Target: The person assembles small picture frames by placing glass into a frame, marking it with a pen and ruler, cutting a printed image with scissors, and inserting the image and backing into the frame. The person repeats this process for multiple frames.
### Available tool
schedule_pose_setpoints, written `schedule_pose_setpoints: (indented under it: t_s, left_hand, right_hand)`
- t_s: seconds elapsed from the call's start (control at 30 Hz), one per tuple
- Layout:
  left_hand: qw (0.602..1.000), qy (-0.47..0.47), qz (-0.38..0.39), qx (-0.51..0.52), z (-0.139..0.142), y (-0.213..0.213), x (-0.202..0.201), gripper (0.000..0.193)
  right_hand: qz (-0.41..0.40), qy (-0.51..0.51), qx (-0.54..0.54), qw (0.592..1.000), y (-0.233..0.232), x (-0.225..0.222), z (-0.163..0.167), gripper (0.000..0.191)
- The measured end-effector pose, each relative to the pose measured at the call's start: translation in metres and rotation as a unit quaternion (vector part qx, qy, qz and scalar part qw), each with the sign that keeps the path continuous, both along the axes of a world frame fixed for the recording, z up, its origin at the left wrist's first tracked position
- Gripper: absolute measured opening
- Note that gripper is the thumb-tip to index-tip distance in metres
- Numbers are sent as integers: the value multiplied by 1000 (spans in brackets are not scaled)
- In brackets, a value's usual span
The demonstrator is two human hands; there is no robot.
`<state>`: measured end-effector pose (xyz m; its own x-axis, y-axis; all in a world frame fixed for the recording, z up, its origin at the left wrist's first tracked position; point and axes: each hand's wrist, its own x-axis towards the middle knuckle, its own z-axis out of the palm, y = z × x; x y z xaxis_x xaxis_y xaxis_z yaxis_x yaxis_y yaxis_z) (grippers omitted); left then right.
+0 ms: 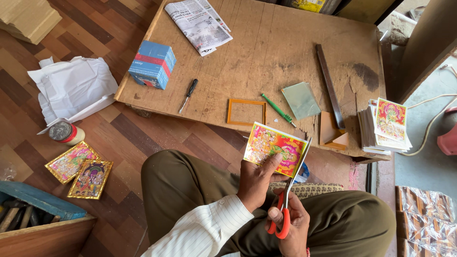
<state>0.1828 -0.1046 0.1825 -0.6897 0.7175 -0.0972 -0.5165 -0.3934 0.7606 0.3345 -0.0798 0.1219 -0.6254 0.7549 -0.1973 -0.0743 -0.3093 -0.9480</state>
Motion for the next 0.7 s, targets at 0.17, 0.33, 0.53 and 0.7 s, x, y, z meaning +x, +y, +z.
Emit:
schedule_pose_setpoints:
  t_s: [0.17,0.33,0.53,0.7]
  left_hand:
    - [1000,-3,1,-4,1,1,0,37]
    - [1000,-19,-3,-13,0,0,-1,38]
    - [988,86,-131,-7,-5,-20,-30,32]
    - [972,76,-219,-31,-14,-22,-45,30]
  right_hand:
    - [-17,-13,6,1000,-3,-1,-4,57]
    - [-33,4,8,999,-3,-3,2,57]
    - [-91,40,21,995,39,-3,35,41]
    - [-36,44,29,998,59,-15,44,45]
